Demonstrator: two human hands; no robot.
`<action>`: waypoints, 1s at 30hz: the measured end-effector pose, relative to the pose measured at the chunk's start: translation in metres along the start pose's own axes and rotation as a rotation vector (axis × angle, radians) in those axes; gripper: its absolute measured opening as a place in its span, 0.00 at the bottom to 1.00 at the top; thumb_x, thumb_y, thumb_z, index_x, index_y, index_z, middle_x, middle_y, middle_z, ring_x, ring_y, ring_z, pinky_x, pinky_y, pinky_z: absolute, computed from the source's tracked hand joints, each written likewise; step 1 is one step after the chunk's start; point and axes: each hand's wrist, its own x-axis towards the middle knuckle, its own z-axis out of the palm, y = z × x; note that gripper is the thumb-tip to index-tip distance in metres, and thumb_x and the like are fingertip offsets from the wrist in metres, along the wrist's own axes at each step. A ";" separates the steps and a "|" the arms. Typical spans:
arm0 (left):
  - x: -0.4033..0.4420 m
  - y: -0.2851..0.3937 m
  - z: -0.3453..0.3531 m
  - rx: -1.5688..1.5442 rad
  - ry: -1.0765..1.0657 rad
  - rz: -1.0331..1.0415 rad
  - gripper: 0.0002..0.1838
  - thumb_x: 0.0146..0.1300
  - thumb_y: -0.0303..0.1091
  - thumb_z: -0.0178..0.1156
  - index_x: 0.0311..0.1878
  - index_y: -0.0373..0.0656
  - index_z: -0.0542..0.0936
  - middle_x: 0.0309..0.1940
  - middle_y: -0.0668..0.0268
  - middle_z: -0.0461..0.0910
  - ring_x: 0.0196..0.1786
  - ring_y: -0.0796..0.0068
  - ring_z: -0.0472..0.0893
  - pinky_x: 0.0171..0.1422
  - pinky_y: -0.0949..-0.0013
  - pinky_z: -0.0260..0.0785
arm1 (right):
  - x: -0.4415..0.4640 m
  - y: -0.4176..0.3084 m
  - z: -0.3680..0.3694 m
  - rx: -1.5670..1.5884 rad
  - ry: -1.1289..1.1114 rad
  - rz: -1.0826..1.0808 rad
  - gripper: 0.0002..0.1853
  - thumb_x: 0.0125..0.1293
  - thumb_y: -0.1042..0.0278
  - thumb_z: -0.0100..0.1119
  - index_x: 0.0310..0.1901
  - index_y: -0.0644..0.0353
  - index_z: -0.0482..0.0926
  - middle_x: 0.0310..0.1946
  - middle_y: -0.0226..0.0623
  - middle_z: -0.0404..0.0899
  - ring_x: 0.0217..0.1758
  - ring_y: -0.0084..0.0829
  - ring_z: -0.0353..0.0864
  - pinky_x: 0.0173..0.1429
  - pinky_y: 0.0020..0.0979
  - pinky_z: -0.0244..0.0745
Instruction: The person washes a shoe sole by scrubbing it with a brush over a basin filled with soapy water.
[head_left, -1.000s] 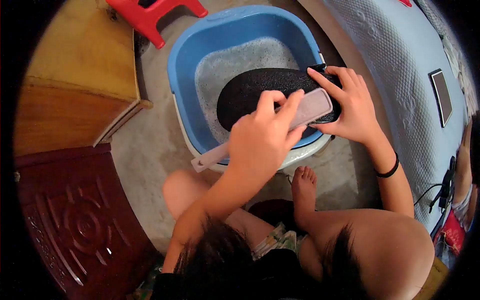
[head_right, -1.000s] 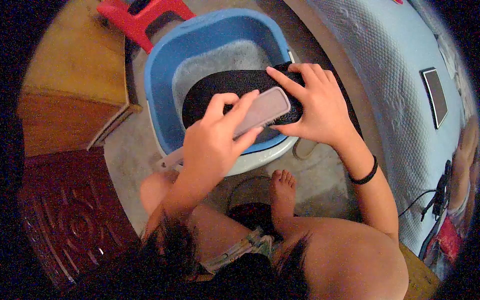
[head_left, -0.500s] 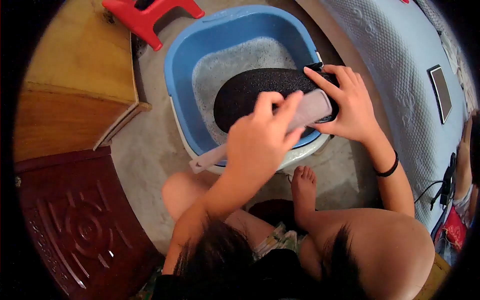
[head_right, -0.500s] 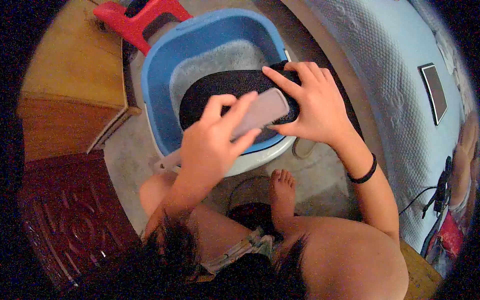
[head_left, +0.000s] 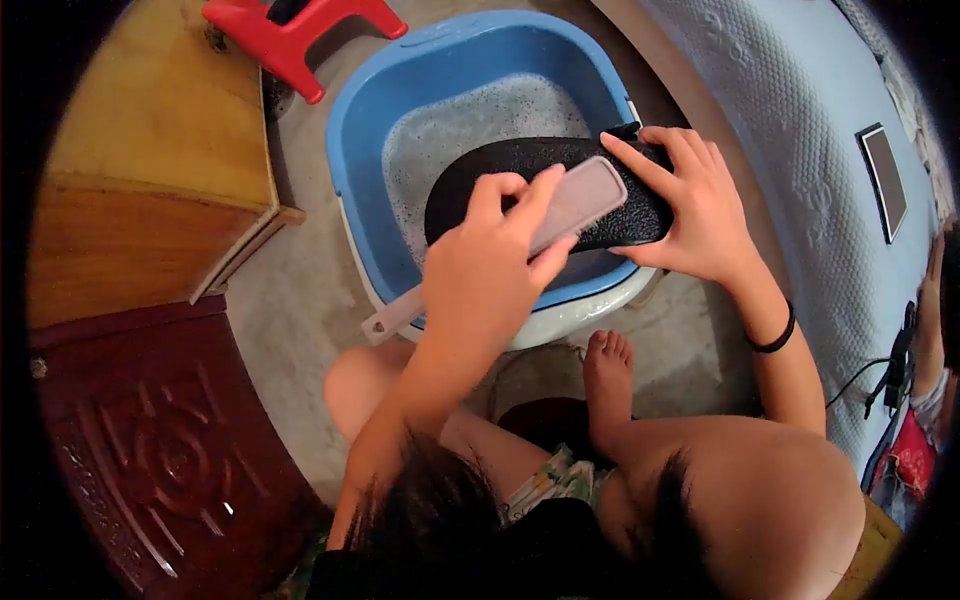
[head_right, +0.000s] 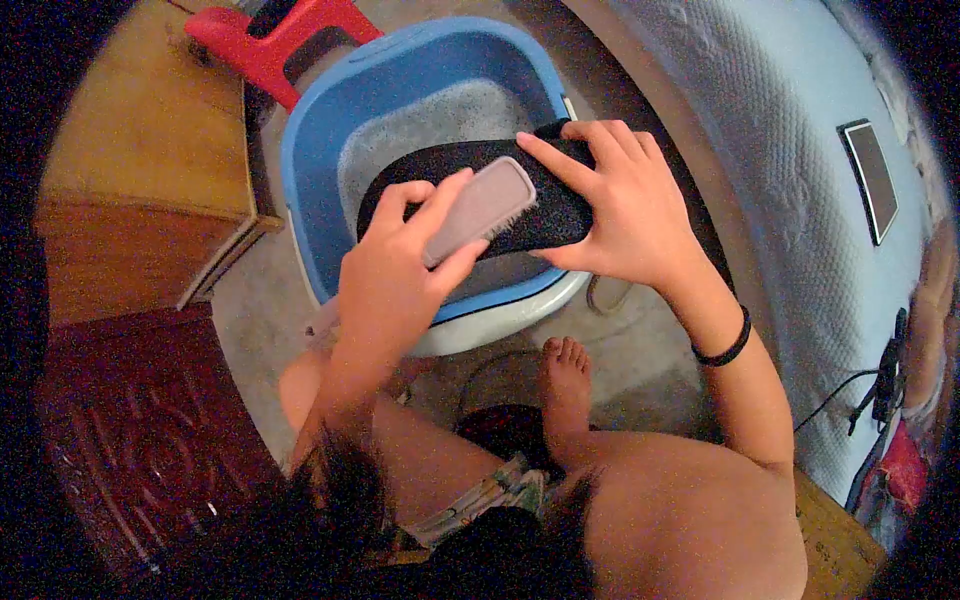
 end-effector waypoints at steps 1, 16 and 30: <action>0.000 -0.002 0.001 0.017 0.033 0.019 0.29 0.54 0.42 0.68 0.61 0.56 0.76 0.48 0.65 0.76 0.46 0.59 0.80 0.48 0.61 0.74 | 0.000 -0.001 0.000 0.004 0.005 -0.002 0.45 0.36 0.44 0.72 0.63 0.45 0.74 0.50 0.41 0.73 0.52 0.42 0.72 0.53 0.39 0.65; 0.003 -0.005 0.010 0.010 0.077 0.112 0.28 0.54 0.43 0.68 0.60 0.57 0.77 0.47 0.68 0.75 0.37 0.66 0.81 0.40 0.65 0.74 | -0.005 0.001 0.003 0.034 0.020 0.018 0.44 0.37 0.47 0.73 0.63 0.43 0.74 0.50 0.40 0.74 0.53 0.41 0.72 0.55 0.39 0.66; 0.008 -0.017 0.002 -0.045 0.053 0.077 0.29 0.54 0.40 0.68 0.61 0.56 0.76 0.48 0.64 0.76 0.43 0.61 0.80 0.45 0.64 0.74 | -0.006 0.001 0.004 -0.009 0.054 -0.001 0.45 0.36 0.47 0.74 0.63 0.43 0.74 0.49 0.40 0.74 0.51 0.40 0.72 0.55 0.37 0.66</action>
